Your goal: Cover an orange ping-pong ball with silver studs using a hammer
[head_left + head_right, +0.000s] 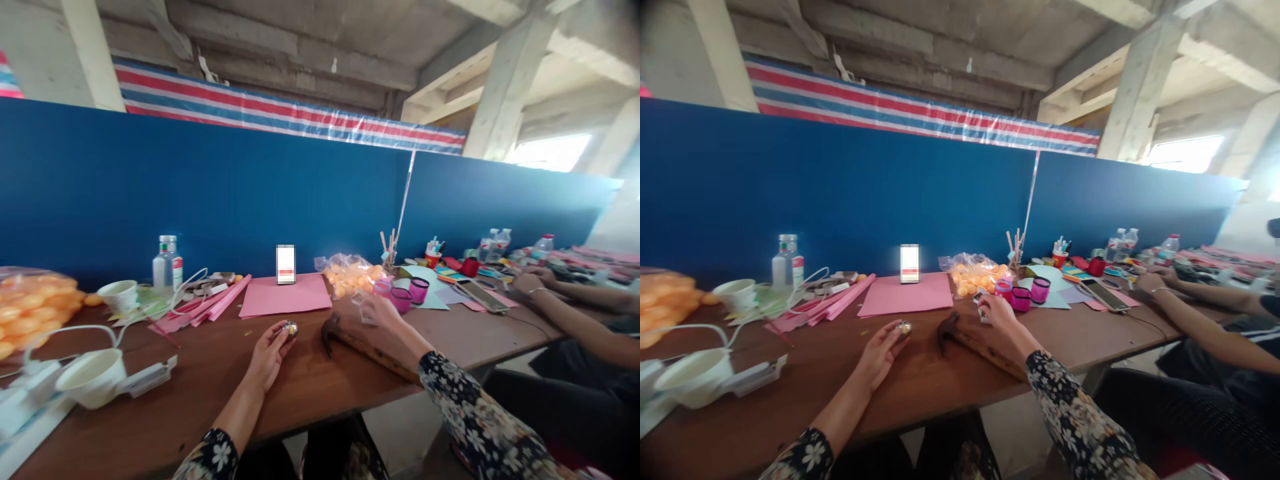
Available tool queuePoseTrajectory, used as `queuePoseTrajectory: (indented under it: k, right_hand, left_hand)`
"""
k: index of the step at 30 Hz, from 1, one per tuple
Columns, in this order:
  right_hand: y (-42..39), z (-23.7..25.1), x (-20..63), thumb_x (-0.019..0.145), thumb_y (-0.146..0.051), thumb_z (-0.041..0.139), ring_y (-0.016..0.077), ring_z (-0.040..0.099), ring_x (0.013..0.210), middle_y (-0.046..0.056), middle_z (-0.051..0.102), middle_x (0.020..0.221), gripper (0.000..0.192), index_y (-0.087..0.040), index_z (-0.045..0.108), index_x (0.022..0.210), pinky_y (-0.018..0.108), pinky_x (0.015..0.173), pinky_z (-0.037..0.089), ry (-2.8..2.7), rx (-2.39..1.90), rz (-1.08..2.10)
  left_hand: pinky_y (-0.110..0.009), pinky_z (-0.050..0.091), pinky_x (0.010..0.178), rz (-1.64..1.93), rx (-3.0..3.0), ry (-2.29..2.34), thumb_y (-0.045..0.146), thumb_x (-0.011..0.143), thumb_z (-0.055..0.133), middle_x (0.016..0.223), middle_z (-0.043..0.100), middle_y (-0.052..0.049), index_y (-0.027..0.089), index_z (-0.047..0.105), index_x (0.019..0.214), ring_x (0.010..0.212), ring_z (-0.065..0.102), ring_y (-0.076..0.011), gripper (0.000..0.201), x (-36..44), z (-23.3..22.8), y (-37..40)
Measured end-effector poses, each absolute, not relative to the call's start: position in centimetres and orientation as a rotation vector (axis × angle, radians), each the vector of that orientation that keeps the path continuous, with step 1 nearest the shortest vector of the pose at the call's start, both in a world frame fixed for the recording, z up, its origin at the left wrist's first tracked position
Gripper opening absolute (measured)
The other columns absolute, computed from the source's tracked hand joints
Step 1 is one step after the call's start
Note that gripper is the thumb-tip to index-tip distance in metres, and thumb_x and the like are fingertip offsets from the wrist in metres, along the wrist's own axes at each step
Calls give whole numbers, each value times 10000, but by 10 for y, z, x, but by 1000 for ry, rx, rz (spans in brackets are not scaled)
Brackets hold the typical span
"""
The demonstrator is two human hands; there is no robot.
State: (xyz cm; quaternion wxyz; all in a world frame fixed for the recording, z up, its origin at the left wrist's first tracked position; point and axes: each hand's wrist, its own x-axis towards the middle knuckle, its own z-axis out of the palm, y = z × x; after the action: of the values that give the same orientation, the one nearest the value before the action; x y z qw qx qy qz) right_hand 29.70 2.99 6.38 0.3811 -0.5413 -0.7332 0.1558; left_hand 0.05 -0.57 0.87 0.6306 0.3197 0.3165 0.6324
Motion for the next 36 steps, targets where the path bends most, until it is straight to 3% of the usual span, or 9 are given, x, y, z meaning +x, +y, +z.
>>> queuePoseTrajectory:
  k: [4,7,13,29,36]
  right_hand:
    - [14,57,245,697,-265,549,162,536,678,25,601,706,95,-176,577,717,272,639,419,-1732,-1212,571]
    - [-1,43,196,715,-324,547,133,519,576,7,574,643,156,-172,566,745,240,527,434,-1644,-1101,769]
    - [-15,16,131,711,-375,558,105,471,526,-12,530,616,195,-180,550,723,213,470,421,-1410,-1003,996]
    - [-10,0,124,680,-422,580,117,482,562,-3,530,639,252,-181,538,738,218,484,411,-1147,-996,1114]
    - [-11,2,122,671,-411,588,102,466,538,-21,522,624,240,-183,534,720,216,490,403,-1134,-982,1127]
  left_hand:
    - [-323,471,826,1458,743,718,192,642,682,882,674,-56,153,603,946,836,625,-146,316,1,5,-4]
    - [-333,448,859,1455,755,711,204,637,686,880,675,-49,160,605,957,819,627,-136,333,1,3,-4]
    - [-342,449,848,1433,795,705,241,640,683,922,673,-79,147,595,1002,817,628,-157,384,1,4,-6]
    - [-380,452,845,1462,807,691,266,671,652,892,676,-80,149,581,1059,841,624,-177,411,4,0,-3]
    - [-355,459,833,1455,820,757,203,587,724,882,686,-70,150,601,1004,794,635,-164,438,5,3,-6]
